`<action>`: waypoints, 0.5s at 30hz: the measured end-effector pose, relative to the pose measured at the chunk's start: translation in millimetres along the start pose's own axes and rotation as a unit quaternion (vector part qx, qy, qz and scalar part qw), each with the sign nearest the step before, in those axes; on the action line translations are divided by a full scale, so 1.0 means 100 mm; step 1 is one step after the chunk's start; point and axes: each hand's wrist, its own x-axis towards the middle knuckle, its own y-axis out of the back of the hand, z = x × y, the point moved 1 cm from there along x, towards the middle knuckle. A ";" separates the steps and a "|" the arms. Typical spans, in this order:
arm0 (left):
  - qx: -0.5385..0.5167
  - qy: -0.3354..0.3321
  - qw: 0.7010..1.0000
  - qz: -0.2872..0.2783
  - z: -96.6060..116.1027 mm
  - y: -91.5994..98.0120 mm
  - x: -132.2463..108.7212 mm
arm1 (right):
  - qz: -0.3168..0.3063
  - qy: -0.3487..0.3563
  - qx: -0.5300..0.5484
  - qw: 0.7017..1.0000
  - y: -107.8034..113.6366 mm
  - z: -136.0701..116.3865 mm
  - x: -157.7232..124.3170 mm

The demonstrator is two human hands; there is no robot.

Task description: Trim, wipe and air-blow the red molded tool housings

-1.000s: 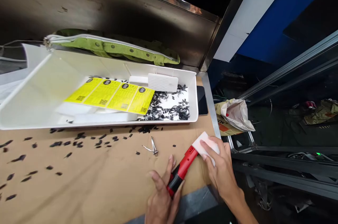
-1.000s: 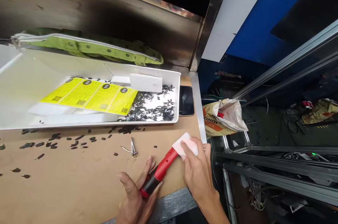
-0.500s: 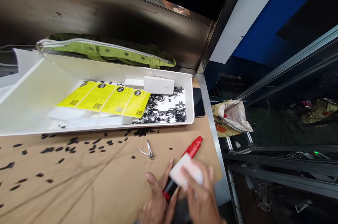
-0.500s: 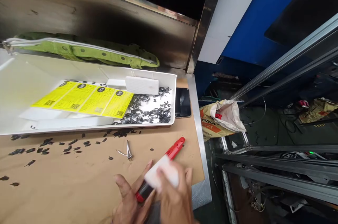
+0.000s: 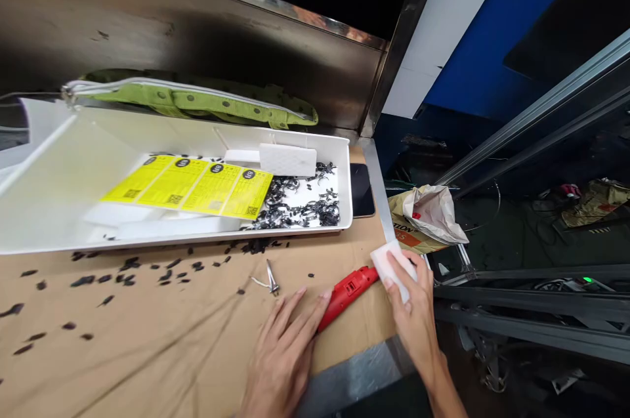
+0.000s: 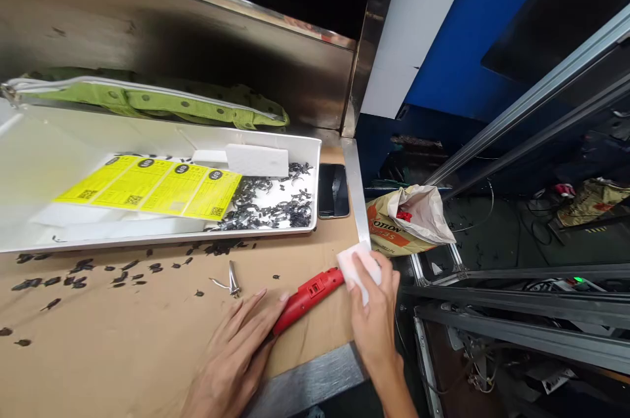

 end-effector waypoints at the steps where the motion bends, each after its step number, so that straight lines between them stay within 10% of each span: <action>1: 0.001 -0.016 1.000 -0.007 -0.03 0.01 0.00 | -0.014 0.004 0.014 1.000 -0.01 0.00 -0.03; 8: -0.028 0.099 0.994 0.028 0.04 0.01 -0.10 | -0.028 -0.012 0.020 0.999 -0.15 -0.07 -0.38; 15: -0.025 0.067 0.996 0.051 0.07 -0.03 0.02 | -0.026 0.034 -0.036 0.998 -0.16 -0.14 -0.17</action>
